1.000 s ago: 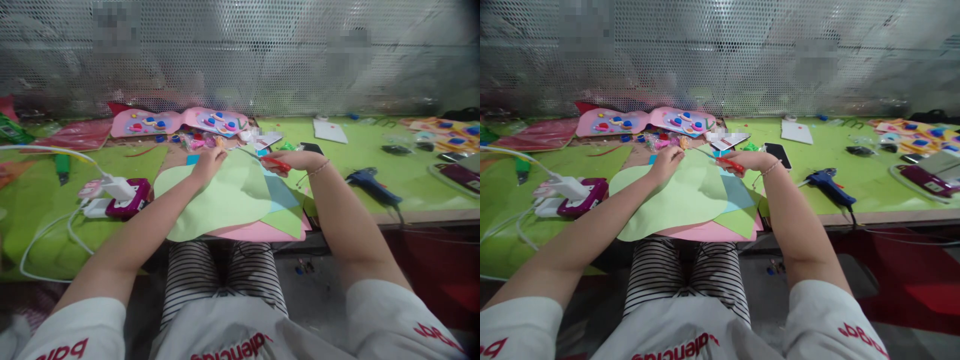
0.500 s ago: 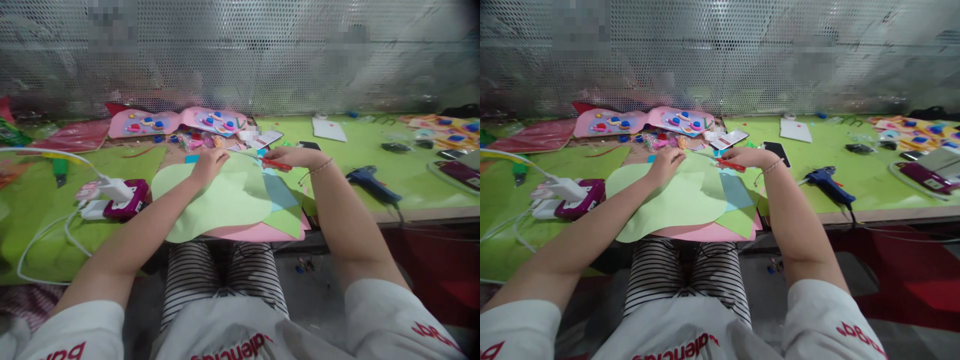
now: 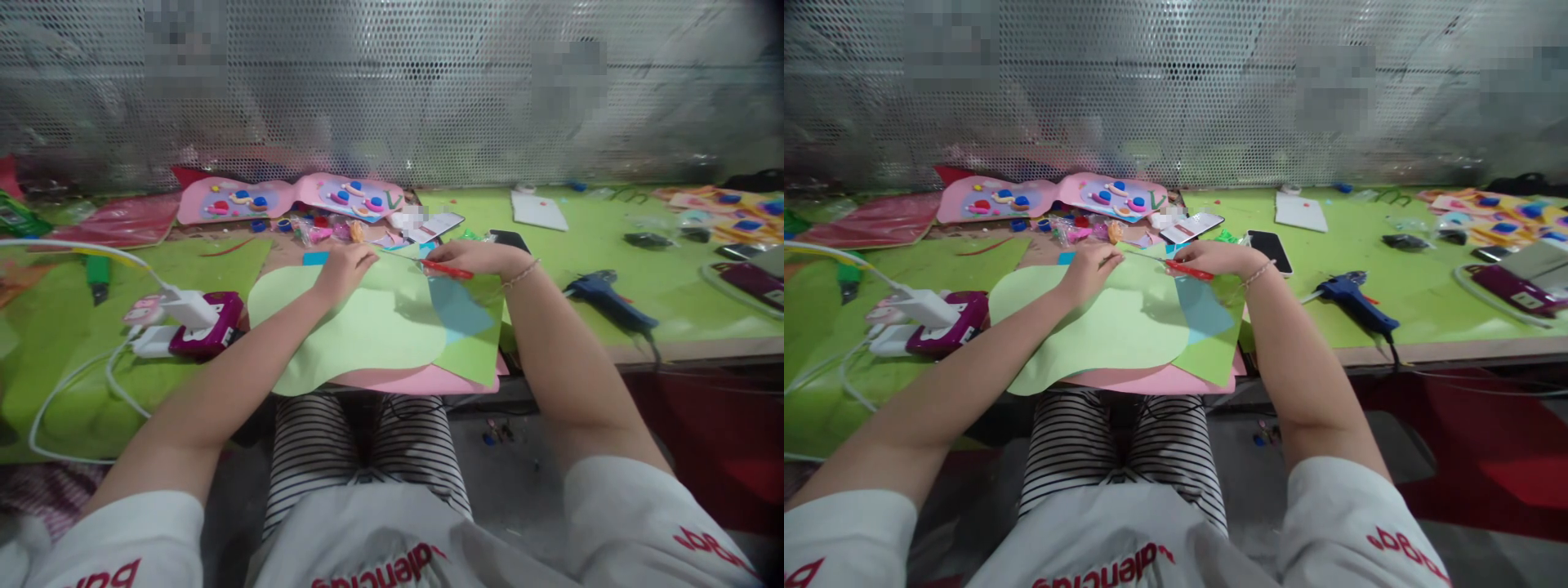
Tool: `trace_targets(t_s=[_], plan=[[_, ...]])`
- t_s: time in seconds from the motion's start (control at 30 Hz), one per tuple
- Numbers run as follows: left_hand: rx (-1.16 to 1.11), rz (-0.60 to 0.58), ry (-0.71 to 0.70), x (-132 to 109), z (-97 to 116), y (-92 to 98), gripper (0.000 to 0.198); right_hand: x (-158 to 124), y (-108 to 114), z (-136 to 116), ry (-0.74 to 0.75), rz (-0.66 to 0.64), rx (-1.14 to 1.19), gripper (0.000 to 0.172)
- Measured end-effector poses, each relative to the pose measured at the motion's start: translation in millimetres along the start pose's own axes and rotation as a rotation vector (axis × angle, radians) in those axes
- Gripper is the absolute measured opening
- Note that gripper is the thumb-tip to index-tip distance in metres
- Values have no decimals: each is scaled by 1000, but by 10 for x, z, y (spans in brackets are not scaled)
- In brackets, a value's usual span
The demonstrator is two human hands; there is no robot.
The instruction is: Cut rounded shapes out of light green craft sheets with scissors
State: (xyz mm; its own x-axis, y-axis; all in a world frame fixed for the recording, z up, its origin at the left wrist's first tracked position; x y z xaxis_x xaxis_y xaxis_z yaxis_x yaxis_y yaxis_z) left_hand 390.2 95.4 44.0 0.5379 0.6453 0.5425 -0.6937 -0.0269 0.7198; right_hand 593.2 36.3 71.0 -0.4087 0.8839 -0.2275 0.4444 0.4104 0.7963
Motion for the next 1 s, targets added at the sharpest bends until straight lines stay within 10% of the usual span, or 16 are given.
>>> trace_targets(t_s=[1.0], plan=[[-53,126,277,36,-360,76,12,40,51,63,-110,276,152,35]])
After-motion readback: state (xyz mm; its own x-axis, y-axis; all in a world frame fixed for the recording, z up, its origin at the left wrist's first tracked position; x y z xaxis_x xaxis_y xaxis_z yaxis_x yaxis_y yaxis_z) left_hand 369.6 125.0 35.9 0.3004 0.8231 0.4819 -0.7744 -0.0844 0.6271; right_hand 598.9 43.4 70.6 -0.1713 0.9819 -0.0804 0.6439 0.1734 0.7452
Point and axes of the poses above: each hand's wrist, its own x-axis towards the middle knuckle, its own y-axis out of the back of the hand, z = x × y, the point moved 5 cm from there along x, towards the middle knuckle, and after that the axes turned 4 degrees about y, right-handed, at the moved point
